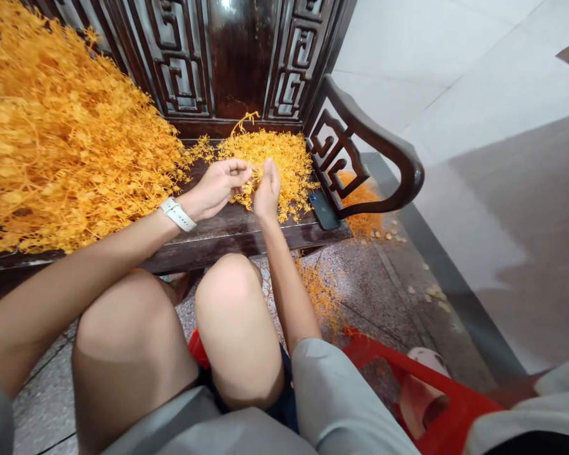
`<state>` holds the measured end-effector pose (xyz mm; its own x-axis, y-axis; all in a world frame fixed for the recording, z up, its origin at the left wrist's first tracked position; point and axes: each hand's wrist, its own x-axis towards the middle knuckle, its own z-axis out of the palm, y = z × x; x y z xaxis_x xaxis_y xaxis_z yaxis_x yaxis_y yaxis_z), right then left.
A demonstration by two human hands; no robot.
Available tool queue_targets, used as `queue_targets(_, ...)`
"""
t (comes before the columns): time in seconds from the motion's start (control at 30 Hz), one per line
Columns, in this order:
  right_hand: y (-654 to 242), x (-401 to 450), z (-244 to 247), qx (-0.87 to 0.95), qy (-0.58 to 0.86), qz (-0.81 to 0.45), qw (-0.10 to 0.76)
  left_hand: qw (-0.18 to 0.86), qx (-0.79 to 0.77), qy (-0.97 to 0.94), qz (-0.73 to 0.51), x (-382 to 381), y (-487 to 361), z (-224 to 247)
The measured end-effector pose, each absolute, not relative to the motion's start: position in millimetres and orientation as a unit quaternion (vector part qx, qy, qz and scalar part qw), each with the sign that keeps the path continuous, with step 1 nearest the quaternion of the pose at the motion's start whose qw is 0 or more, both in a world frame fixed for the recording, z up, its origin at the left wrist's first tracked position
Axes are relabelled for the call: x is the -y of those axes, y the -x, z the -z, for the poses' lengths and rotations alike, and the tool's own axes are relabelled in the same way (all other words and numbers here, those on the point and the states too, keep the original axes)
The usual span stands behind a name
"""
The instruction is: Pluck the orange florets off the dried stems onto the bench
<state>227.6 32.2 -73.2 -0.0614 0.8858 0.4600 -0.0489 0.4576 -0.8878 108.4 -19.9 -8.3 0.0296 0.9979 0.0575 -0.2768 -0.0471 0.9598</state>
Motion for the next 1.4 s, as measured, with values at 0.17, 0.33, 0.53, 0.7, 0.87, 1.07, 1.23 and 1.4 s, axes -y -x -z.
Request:
queue_targets(0.17,-228,-25,51,0.615,0.351,-0.374,0.599,0.571,-0.395,-0.462,-0.552,19,-101,12)
queue_targets(0.33,-226,-24,49,0.617,0.356,-0.376,0.592,0.530,-0.401,-0.474,-0.578,19,-102,11)
queue_targets(0.53,-222,-25,49,0.607,0.359,-0.409,0.579,0.584,-0.393,-0.413,-0.578,22,-104,9)
queue_targets(0.7,-215,-21,47,0.574,0.343,-0.466,0.580,0.669,-0.344,-0.319,-0.576,24,-105,8)
queue_targets(0.87,-208,-12,42,0.515,0.361,-0.537,0.562,0.699,-0.324,-0.290,-0.568,24,-106,11)
queue_targets(1.07,-215,-11,37,0.436,0.351,-0.628,0.541,0.711,-0.322,-0.301,-0.548,26,-99,8)
queue_targets(1.23,-229,12,32,0.468,0.256,-0.738,0.413,0.660,-0.315,-0.288,-0.618,19,-78,-5)
queue_targets(1.4,-255,38,20,0.699,0.039,-0.711,0.061,0.624,-0.311,-0.285,-0.658,14,-71,3)
